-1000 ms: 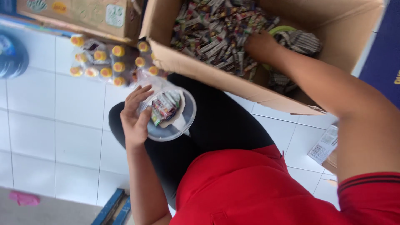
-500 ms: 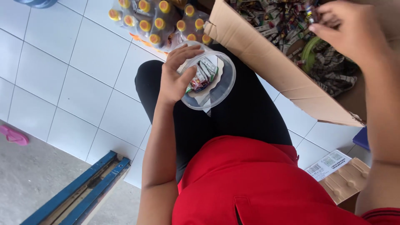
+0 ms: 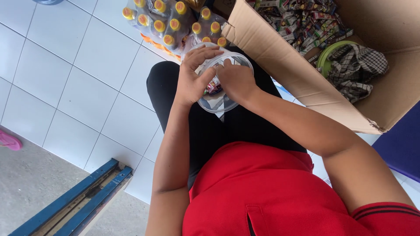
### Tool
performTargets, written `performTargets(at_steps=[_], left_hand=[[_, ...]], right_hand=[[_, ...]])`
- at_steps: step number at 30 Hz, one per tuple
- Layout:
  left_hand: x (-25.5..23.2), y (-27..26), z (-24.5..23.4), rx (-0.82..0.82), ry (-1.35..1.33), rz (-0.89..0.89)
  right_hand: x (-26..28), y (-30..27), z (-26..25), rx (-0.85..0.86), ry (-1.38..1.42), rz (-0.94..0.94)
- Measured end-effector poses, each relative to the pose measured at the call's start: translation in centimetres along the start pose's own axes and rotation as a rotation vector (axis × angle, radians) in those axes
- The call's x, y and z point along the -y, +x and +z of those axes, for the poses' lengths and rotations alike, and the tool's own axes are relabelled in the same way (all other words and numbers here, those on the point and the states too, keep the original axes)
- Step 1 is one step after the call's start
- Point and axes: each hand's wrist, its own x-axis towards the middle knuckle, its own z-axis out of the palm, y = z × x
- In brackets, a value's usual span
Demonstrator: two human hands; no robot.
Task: The person sits on the floor and sorts small snack packets from a large cardboard box into a clear plastic container held on their lap. They pick up packets one by one and place them into the container.
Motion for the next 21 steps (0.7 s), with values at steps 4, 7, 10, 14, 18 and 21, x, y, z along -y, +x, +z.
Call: performTargets(at_steps=[4, 7, 10, 14, 18, 21], left_hand=[[0.4, 0.0, -0.1, 0.01, 0.017, 0.04], [0.5, -0.1, -0.1, 0.024, 0.0, 0.072], [0.1, -0.2, 0.0, 0.042, -0.016, 0.068], [-0.4, -0.1, -0.1, 0.045, 0.018, 0.026], [-0.4, 0.0, -0.1, 0.051, 0.018, -0.037], [-0.4, 0.2, 0.2, 0.047, -0.011, -0.081]], right_hand=[[-0.1, 1.4, 3.2, -0.025, -0.032, 0.04], [0.3, 0.8, 2.8, 0.02, -0.011, 0.058], [0.3, -1.4, -0.2, 0.038, -0.088, 0.064], [-1.7, -5.0, -12.5, 0.047, 0.183, -0.021], [-11.9, -6.2, -19.1, -0.035, 0.047, 0.184], [-25.6, -5.3, -11.2, 0.117, -0.117, 0.463]])
